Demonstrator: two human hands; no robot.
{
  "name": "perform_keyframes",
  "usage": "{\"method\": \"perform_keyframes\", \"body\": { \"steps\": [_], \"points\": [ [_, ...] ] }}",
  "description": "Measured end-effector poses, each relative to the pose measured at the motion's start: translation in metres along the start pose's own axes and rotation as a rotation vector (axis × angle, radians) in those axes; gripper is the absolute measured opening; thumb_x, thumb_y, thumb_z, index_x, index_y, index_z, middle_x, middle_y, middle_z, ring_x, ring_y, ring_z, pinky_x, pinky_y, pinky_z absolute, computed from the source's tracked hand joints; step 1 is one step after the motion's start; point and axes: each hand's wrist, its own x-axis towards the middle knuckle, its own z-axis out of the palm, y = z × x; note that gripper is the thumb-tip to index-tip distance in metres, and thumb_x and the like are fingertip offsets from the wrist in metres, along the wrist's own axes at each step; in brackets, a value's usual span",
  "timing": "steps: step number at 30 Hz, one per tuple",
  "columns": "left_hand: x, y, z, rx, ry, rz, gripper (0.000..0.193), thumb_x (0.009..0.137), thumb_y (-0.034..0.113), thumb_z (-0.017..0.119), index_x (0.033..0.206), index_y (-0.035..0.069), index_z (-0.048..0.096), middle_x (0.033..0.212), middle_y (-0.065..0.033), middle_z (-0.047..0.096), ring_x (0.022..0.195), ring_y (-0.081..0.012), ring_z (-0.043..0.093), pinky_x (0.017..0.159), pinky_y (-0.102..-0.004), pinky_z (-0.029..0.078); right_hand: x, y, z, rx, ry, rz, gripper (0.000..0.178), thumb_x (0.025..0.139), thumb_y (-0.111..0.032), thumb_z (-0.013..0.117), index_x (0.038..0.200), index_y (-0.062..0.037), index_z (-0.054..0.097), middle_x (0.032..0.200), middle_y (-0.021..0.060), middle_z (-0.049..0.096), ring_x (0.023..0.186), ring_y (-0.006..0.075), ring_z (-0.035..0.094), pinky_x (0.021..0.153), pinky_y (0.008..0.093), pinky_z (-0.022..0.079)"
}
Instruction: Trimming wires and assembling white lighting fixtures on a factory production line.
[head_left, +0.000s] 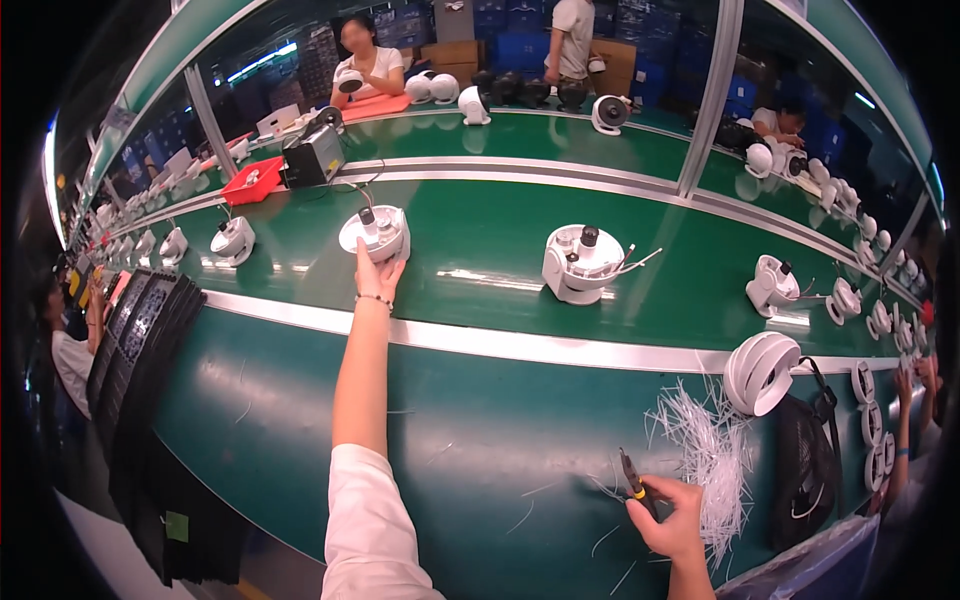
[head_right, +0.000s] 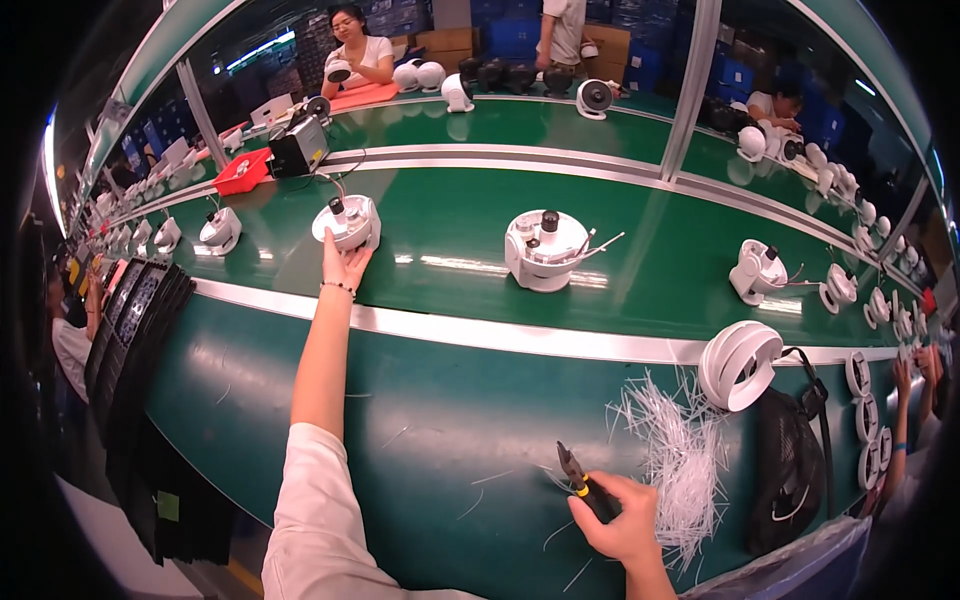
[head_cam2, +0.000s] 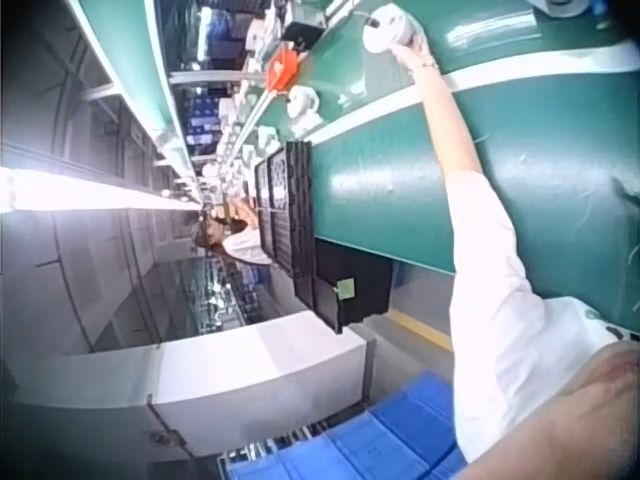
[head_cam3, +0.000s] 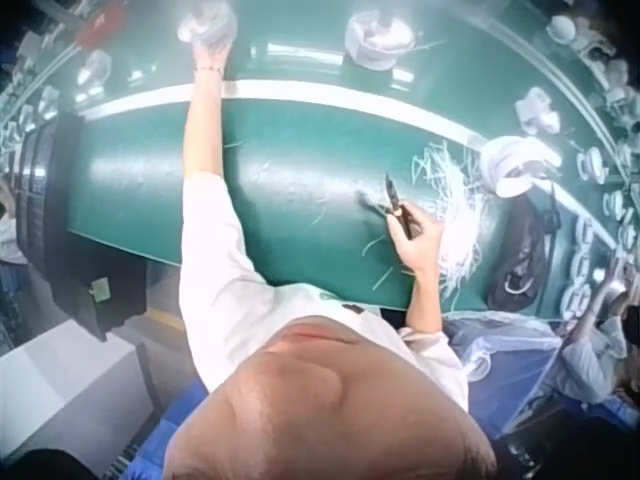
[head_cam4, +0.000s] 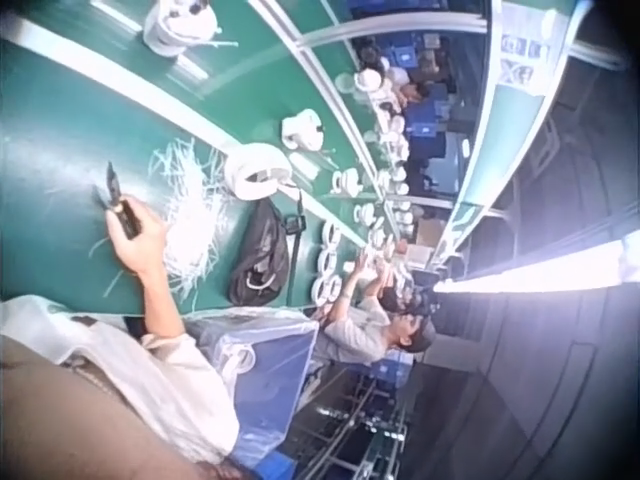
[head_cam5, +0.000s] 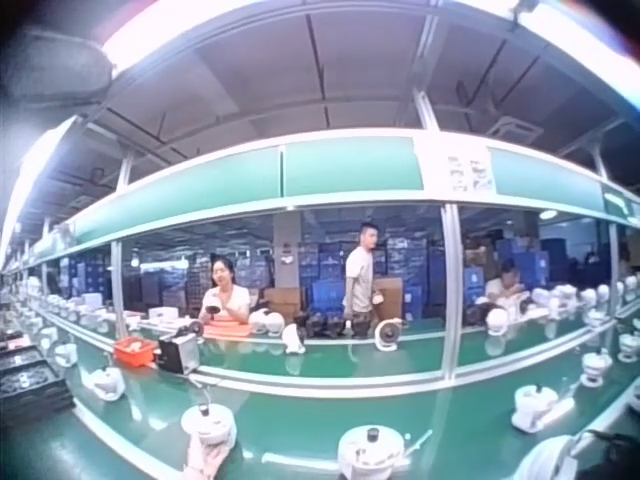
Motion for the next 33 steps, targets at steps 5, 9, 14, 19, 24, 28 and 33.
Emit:
{"method": "perform_keyframes", "body": {
  "steps": [5,9,14,19,24,28,33],
  "points": [
    [0.019,0.0,-0.014,-0.082,-0.03,0.026,0.049,0.082,0.023,0.045,0.12,0.0,0.027,0.119,-0.02,0.033,0.11,-0.035,0.037,0.09,-0.0494,0.037,-0.005,0.004,-0.002,0.056,-0.008,0.034,0.028,0.058,-0.013,0.068,0.08,0.002,0.059,0.063,0.0113,0.059,0.054,0.0187,0.058,0.052,0.0243,0.043],
    [-0.005,-0.01,0.0,-0.048,-0.337,0.054,0.06,0.061,-0.006,0.034,0.12,0.005,0.027,0.118,-0.0194,0.035,0.106,-0.0385,0.04,0.086,-0.0551,0.039,-0.007,0.0,-0.009,0.158,-0.035,0.108,0.027,0.062,-0.009,0.066,0.084,0.0037,0.059,0.067,0.0107,0.061,0.061,0.0162,0.06,0.059,0.0233,0.047],
    [-0.105,-0.01,0.038,0.475,-0.533,-0.021,0.069,0.058,-0.01,0.032,0.123,0.01,0.026,0.114,-0.0124,0.04,0.1,-0.0294,0.046,0.073,-0.0481,0.049,-0.004,0.002,-0.011,0.607,-0.282,0.247,0.026,0.073,-0.001,0.057,0.098,0.007,0.055,0.087,0.0101,0.06,0.081,0.0128,0.057,0.075,0.0253,0.046],
    [-0.215,-0.02,0.067,0.632,-0.657,-0.194,0.068,0.057,-0.011,0.034,0.122,0.009,0.03,0.105,-0.0059,0.044,0.089,-0.0163,0.05,0.06,-0.0258,0.05,0.003,-0.006,-0.017,0.869,-0.408,0.352,0.031,0.081,-0.01,0.048,0.107,0.0075,0.048,0.094,0.0133,0.057,0.083,0.0172,0.057,0.077,0.0277,0.045],
    [-0.253,-0.047,0.059,0.674,-0.933,-0.231,0.078,0.053,-0.009,0.039,0.128,0.006,0.024,0.113,-0.0042,0.043,0.099,-0.0133,0.046,0.071,-0.0198,0.041,0.007,0.005,-0.022,1.205,-0.526,0.472,0.045,0.086,-0.029,0.037,0.109,0.0097,0.043,0.094,0.0191,0.055,0.08,0.0247,0.059,0.073,0.0316,0.047],
    [-0.281,-0.044,0.062,0.672,-1.077,-0.264,0.082,0.05,-0.009,0.042,0.128,0.003,0.022,0.12,-0.0062,0.037,0.113,-0.0176,0.035,0.096,-0.0279,0.026,0.007,0.0,-0.021,1.279,-0.554,0.516,0.045,0.087,-0.03,0.036,0.108,0.0085,0.044,0.093,0.0184,0.056,0.076,0.0239,0.06,0.069,0.0309,0.048],
    [-0.294,-0.046,0.063,0.704,-1.216,-0.169,0.078,0.05,-0.005,0.035,0.127,0.002,0.024,0.123,-0.0104,0.033,0.117,-0.0206,0.032,0.099,-0.031,0.02,0.005,-0.004,-0.02,1.271,-0.507,0.545,0.046,0.088,-0.033,0.034,0.108,0.007,0.045,0.094,0.0169,0.055,0.073,0.0225,0.059,0.066,0.0302,0.049]
  ]
}}
